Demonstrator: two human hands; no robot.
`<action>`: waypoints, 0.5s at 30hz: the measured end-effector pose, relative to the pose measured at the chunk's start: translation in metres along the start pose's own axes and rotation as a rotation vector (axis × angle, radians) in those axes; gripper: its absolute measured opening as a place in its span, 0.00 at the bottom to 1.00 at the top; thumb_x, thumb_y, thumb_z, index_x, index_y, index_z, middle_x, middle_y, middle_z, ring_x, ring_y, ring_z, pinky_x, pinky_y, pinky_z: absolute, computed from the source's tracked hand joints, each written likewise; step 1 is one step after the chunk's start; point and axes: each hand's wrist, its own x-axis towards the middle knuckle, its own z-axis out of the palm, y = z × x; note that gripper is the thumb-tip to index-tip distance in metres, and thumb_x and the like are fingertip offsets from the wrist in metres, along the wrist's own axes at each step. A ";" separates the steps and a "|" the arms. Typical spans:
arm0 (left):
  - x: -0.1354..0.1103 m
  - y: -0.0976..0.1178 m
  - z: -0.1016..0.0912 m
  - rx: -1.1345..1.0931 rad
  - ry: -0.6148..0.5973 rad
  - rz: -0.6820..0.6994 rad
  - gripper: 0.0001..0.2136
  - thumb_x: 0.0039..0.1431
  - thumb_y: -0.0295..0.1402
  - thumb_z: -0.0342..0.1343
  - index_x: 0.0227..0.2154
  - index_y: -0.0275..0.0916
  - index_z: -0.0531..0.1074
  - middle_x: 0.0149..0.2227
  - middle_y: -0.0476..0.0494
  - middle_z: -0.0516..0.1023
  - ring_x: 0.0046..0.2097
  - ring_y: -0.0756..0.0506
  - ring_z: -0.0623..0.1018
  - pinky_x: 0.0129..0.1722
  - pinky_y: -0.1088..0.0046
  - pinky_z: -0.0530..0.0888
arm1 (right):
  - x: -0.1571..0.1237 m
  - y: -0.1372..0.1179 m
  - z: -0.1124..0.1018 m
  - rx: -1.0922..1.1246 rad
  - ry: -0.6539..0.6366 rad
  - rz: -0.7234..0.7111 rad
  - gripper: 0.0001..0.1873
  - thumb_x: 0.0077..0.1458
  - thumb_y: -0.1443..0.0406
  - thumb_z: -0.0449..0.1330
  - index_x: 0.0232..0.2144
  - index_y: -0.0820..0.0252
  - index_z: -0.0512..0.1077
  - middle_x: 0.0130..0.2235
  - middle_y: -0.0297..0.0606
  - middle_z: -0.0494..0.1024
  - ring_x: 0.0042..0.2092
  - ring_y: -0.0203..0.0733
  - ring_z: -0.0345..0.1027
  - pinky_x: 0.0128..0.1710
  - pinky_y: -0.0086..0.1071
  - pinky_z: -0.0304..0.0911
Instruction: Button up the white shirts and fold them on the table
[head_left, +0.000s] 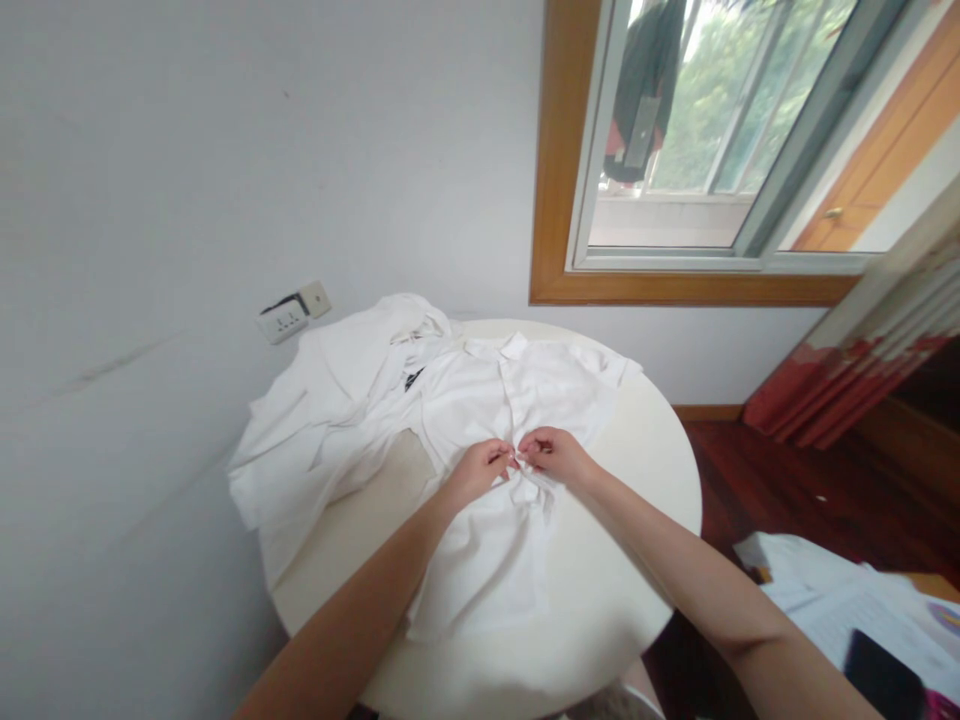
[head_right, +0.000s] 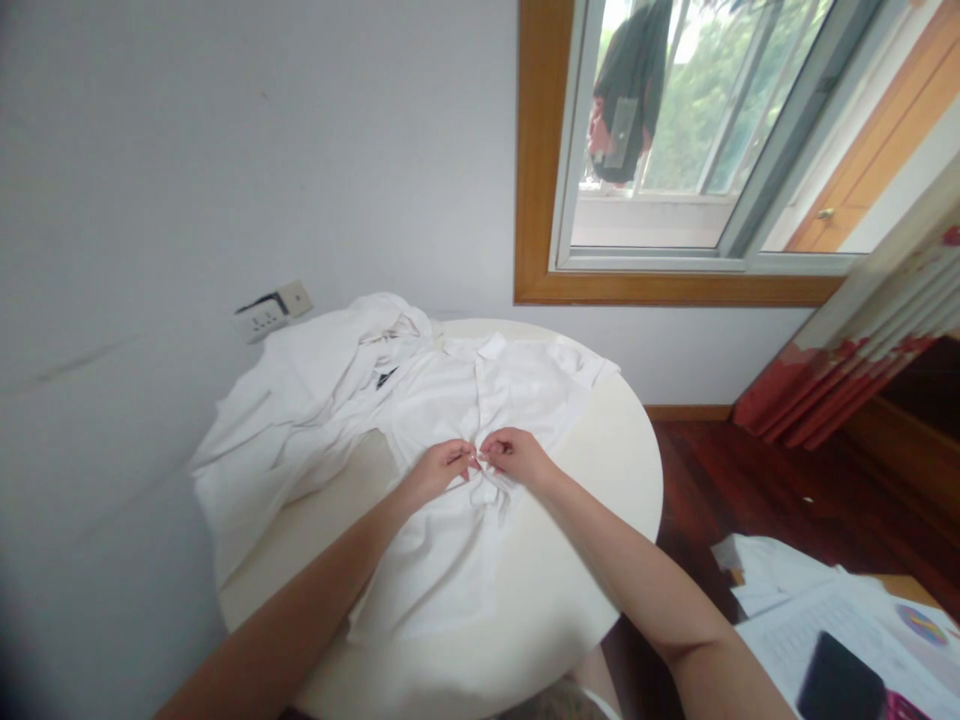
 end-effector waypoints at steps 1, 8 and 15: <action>-0.001 0.001 0.000 0.015 0.001 0.005 0.09 0.50 0.38 0.55 0.26 0.37 0.70 0.27 0.48 0.76 0.27 0.50 0.73 0.29 0.75 0.68 | -0.001 -0.001 0.001 -0.040 0.010 -0.018 0.10 0.46 0.60 0.62 0.29 0.61 0.73 0.22 0.29 0.68 0.23 0.31 0.62 0.24 0.27 0.60; -0.002 0.008 0.001 0.068 0.029 0.016 0.15 0.54 0.46 0.52 0.25 0.37 0.70 0.26 0.48 0.76 0.26 0.51 0.73 0.28 0.76 0.68 | -0.004 -0.007 0.005 -0.289 0.108 -0.181 0.05 0.47 0.70 0.57 0.28 0.60 0.72 0.25 0.31 0.69 0.27 0.32 0.62 0.27 0.25 0.57; -0.001 0.000 0.003 0.093 0.023 0.054 0.16 0.53 0.47 0.54 0.26 0.38 0.70 0.23 0.51 0.72 0.25 0.51 0.72 0.26 0.77 0.65 | -0.003 -0.001 0.011 -0.338 0.160 -0.269 0.04 0.46 0.70 0.58 0.29 0.59 0.70 0.28 0.31 0.66 0.28 0.33 0.60 0.28 0.25 0.56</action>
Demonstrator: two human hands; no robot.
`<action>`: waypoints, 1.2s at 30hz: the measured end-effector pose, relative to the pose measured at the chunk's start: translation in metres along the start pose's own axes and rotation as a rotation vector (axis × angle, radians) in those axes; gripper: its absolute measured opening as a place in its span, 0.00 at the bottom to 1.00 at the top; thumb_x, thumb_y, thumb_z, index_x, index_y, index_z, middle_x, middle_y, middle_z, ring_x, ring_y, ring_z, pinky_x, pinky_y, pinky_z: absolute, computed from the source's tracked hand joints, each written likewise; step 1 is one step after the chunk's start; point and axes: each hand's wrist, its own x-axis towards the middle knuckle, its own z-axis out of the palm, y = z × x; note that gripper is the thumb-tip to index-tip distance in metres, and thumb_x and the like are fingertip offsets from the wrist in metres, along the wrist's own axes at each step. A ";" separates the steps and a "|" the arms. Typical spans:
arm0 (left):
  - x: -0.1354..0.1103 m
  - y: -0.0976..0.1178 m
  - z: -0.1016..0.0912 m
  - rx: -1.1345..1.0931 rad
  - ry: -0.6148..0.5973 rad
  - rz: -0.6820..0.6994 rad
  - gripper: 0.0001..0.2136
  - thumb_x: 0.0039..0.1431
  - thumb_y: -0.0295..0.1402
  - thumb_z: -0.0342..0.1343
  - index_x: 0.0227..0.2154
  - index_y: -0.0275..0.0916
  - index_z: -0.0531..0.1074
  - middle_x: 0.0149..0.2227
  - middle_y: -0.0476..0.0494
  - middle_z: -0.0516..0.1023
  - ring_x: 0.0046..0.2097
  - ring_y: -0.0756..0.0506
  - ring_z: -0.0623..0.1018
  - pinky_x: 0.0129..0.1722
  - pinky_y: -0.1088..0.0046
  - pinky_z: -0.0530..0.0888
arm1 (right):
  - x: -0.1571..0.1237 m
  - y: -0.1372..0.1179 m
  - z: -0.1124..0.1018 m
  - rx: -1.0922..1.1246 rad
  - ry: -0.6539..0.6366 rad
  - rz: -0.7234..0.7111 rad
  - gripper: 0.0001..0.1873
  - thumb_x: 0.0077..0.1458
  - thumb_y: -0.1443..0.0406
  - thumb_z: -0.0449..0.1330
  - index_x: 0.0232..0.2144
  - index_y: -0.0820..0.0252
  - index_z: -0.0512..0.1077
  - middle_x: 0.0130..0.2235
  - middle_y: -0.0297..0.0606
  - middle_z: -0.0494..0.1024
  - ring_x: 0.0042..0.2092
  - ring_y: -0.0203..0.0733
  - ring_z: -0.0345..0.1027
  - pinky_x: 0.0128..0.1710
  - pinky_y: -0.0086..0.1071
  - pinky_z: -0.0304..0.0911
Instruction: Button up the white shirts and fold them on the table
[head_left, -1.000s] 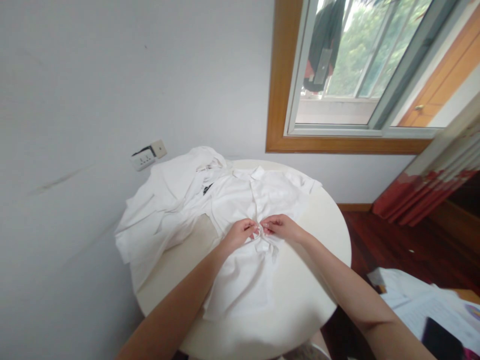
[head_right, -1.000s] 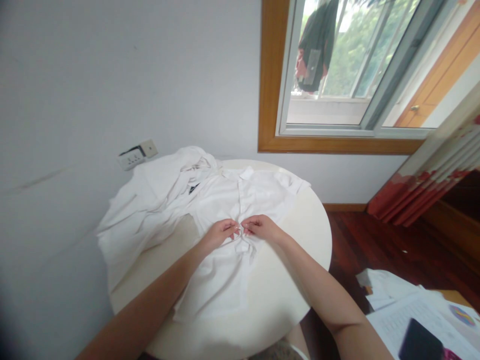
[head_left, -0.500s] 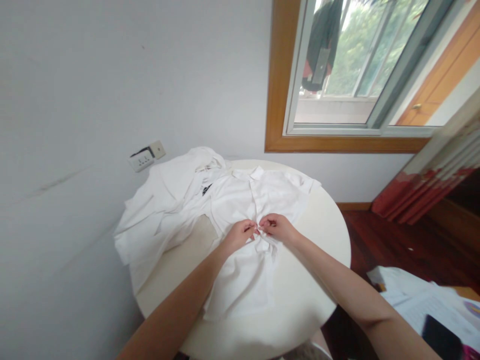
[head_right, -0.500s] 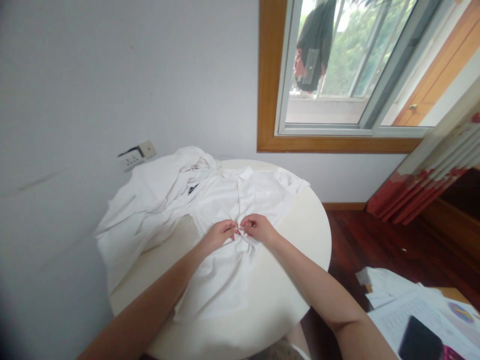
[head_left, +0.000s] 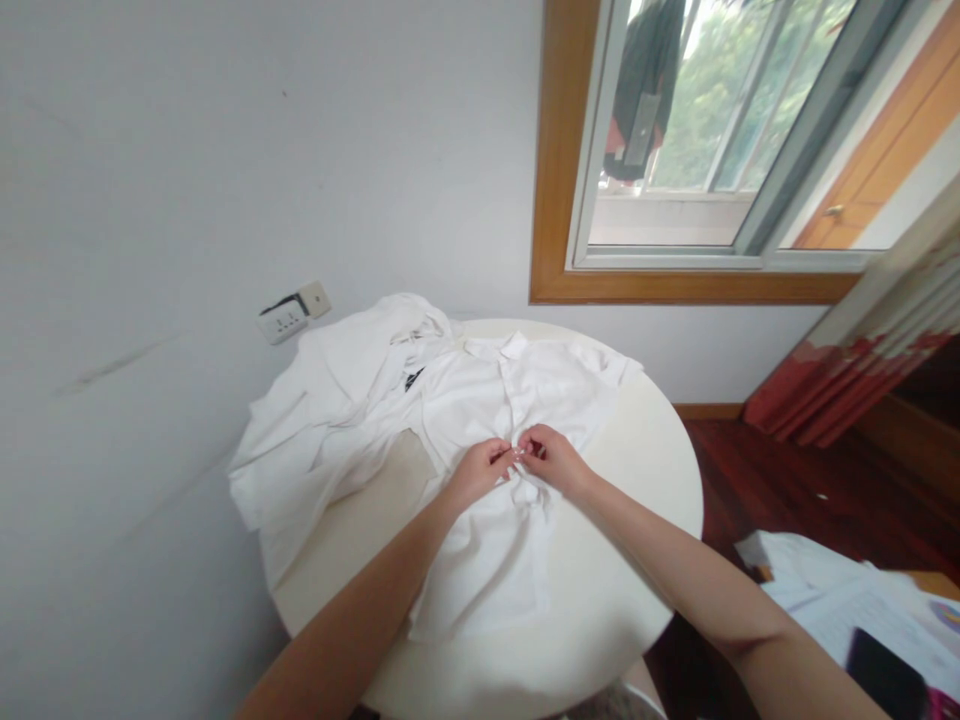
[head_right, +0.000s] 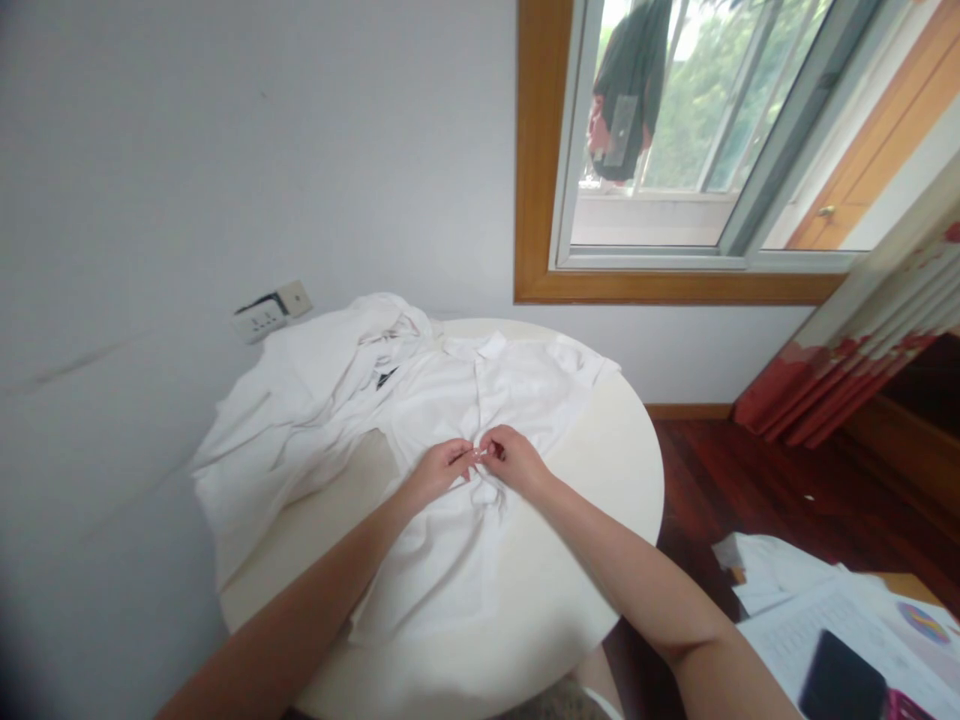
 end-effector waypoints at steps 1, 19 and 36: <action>0.000 -0.001 0.000 0.018 0.005 0.003 0.16 0.53 0.47 0.54 0.26 0.38 0.70 0.22 0.51 0.72 0.25 0.51 0.71 0.25 0.77 0.65 | 0.000 0.000 0.001 -0.007 0.003 -0.005 0.03 0.47 0.70 0.58 0.29 0.59 0.69 0.28 0.31 0.66 0.29 0.33 0.59 0.29 0.26 0.57; 0.002 0.002 0.001 -0.074 0.083 -0.041 0.15 0.50 0.47 0.55 0.23 0.37 0.69 0.22 0.50 0.73 0.24 0.51 0.72 0.27 0.75 0.68 | -0.002 -0.004 -0.003 -0.030 -0.018 -0.036 0.08 0.48 0.67 0.62 0.33 0.59 0.68 0.30 0.31 0.65 0.30 0.34 0.60 0.31 0.28 0.58; -0.010 0.013 0.006 0.404 0.198 0.196 0.11 0.62 0.35 0.43 0.25 0.42 0.64 0.22 0.51 0.65 0.28 0.48 0.67 0.31 0.73 0.61 | 0.000 -0.010 -0.011 0.032 -0.113 -0.050 0.14 0.60 0.56 0.51 0.28 0.59 0.65 0.25 0.30 0.64 0.28 0.34 0.57 0.30 0.27 0.54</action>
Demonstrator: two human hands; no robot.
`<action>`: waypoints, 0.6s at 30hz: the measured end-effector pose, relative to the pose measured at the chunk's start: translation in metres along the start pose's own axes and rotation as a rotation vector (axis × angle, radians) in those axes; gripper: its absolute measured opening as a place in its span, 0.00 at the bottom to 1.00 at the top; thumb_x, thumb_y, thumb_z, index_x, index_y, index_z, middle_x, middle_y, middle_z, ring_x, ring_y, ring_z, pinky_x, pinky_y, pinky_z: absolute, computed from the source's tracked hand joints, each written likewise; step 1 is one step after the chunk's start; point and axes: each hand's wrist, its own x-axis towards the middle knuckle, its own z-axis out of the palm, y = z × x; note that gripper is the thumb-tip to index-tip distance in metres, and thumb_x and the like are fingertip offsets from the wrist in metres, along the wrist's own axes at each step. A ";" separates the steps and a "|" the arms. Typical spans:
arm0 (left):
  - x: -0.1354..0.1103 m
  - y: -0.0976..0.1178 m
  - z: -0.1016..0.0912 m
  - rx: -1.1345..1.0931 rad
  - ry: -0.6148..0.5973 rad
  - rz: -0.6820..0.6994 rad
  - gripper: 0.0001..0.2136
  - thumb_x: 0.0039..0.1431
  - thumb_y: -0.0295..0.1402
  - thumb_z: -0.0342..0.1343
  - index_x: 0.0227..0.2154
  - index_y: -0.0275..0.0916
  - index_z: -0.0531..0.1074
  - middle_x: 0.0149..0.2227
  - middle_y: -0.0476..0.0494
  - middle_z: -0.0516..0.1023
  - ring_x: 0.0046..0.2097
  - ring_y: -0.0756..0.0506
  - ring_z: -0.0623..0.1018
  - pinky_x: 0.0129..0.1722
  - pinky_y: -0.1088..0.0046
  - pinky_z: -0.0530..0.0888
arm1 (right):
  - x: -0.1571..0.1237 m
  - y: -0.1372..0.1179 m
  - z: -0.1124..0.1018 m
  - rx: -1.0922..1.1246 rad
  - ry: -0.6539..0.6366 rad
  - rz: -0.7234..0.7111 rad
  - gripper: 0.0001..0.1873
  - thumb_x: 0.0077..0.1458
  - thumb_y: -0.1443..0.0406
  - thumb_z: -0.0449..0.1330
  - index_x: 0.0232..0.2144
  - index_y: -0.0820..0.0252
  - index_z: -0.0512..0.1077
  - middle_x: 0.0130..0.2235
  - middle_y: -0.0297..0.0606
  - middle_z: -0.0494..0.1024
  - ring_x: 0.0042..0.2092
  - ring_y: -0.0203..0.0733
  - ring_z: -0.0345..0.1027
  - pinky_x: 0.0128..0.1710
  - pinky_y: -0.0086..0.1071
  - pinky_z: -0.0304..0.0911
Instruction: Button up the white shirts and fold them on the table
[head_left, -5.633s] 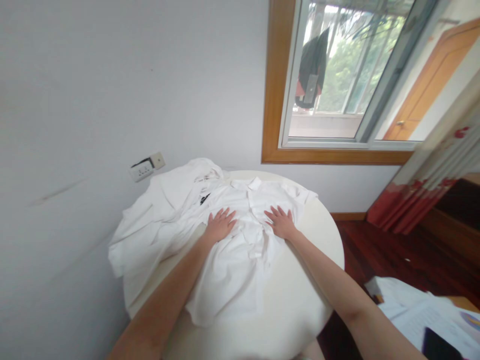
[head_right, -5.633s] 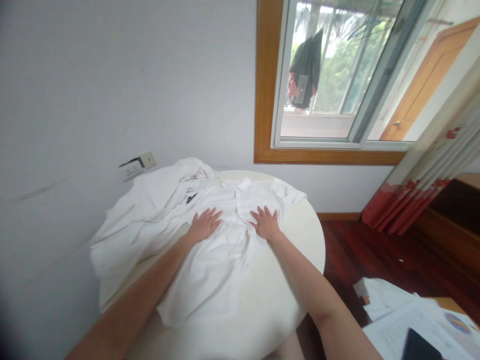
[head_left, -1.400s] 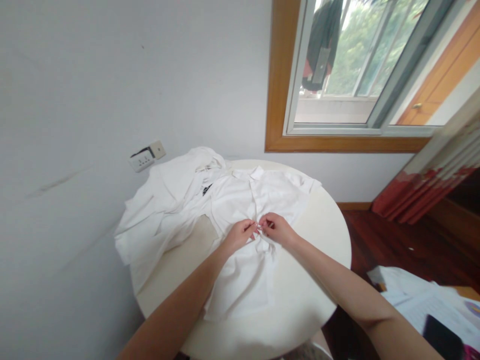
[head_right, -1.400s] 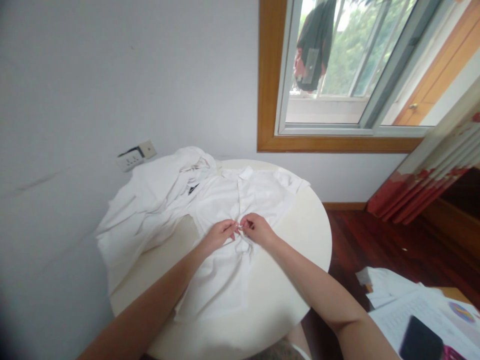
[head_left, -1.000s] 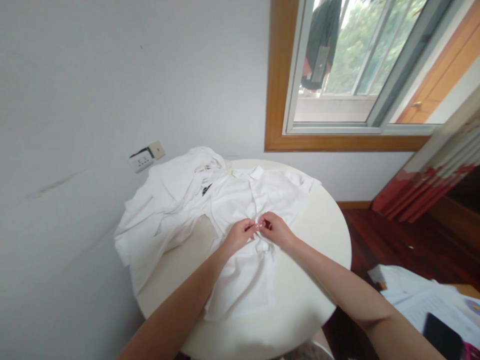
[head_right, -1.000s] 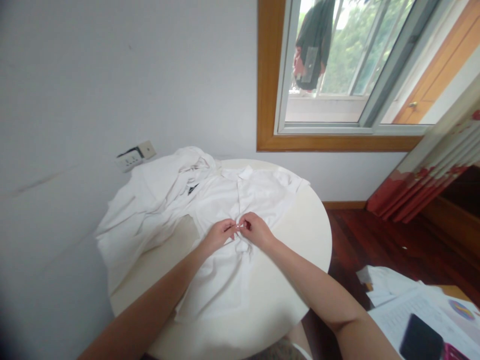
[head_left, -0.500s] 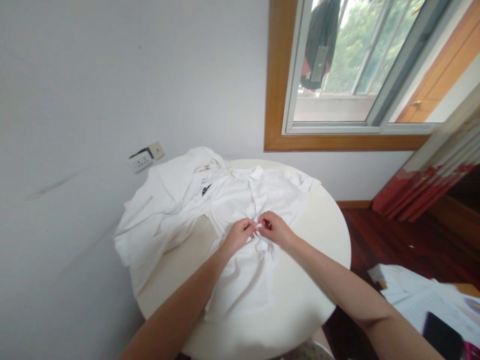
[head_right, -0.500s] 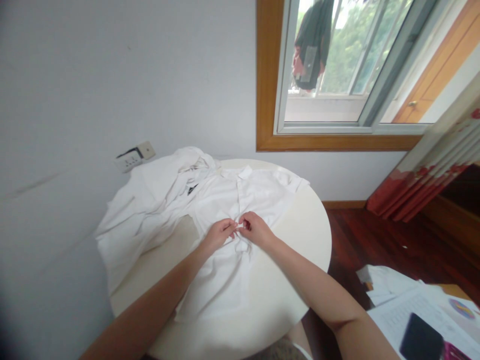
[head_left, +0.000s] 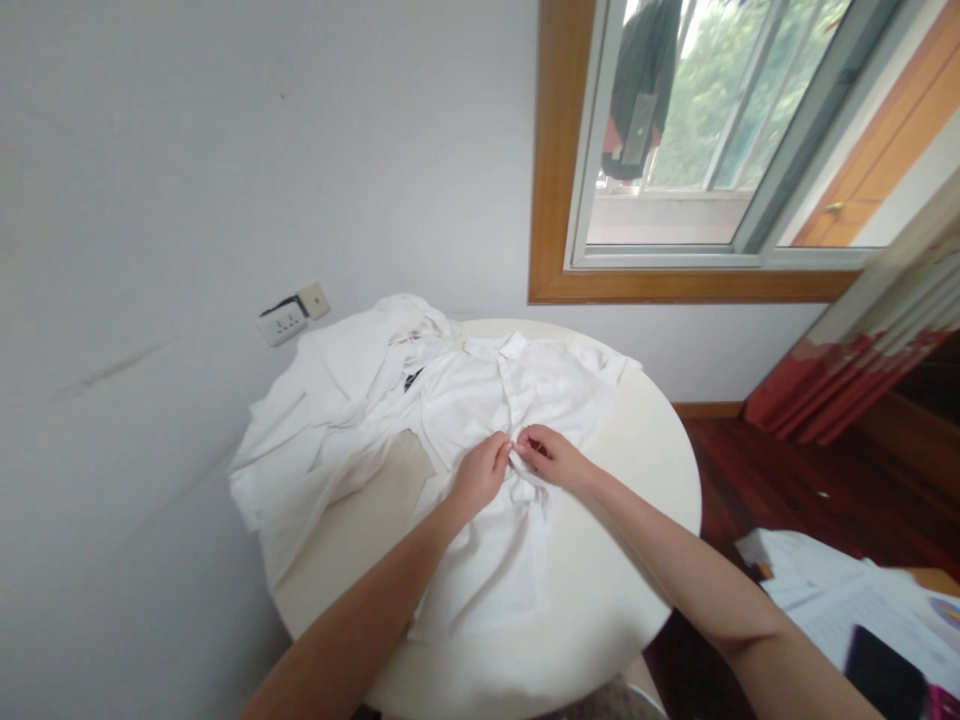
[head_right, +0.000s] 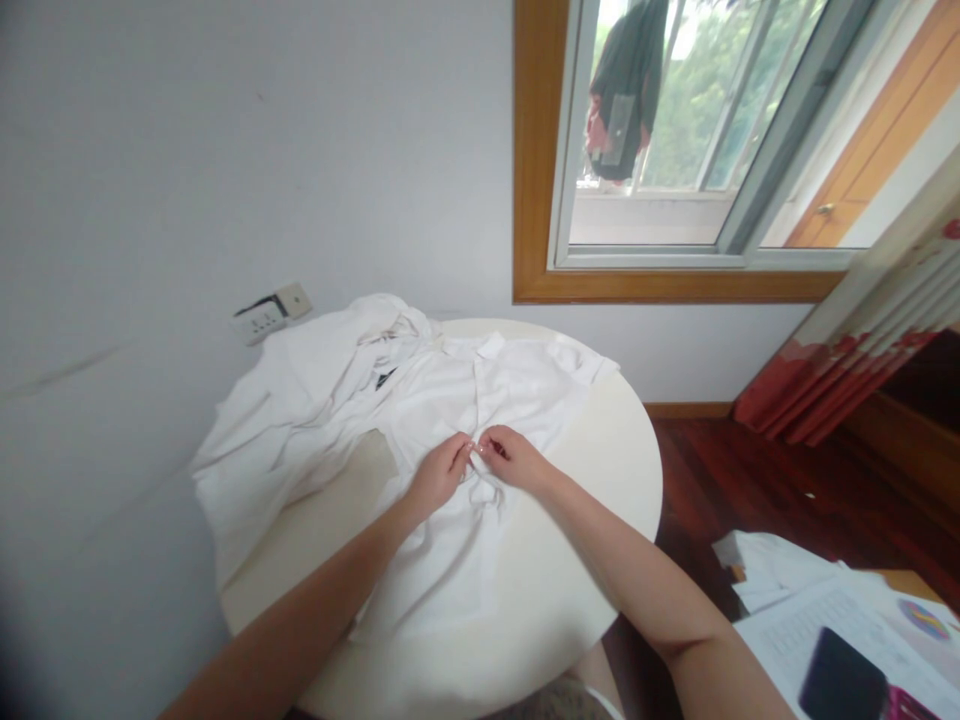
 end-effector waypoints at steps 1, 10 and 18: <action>0.000 0.000 0.000 -0.020 -0.004 -0.003 0.11 0.62 0.36 0.43 0.25 0.42 0.63 0.22 0.51 0.65 0.27 0.48 0.67 0.31 0.74 0.61 | 0.000 -0.002 0.000 -0.005 -0.004 0.008 0.16 0.61 0.55 0.50 0.26 0.59 0.64 0.24 0.30 0.63 0.28 0.34 0.57 0.30 0.28 0.53; 0.006 -0.012 0.009 -0.215 -0.043 -0.027 0.11 0.62 0.38 0.43 0.28 0.40 0.64 0.22 0.54 0.62 0.26 0.51 0.65 0.29 0.76 0.62 | 0.000 -0.010 0.009 -0.189 0.075 0.069 0.13 0.62 0.62 0.45 0.26 0.57 0.60 0.25 0.30 0.63 0.29 0.35 0.57 0.31 0.28 0.51; 0.007 -0.007 0.001 0.068 -0.068 -0.052 0.09 0.60 0.36 0.47 0.27 0.40 0.67 0.25 0.52 0.69 0.28 0.51 0.68 0.30 0.76 0.60 | 0.003 0.005 0.014 0.085 0.101 0.130 0.17 0.60 0.57 0.47 0.23 0.57 0.61 0.21 0.28 0.61 0.26 0.34 0.56 0.28 0.27 0.52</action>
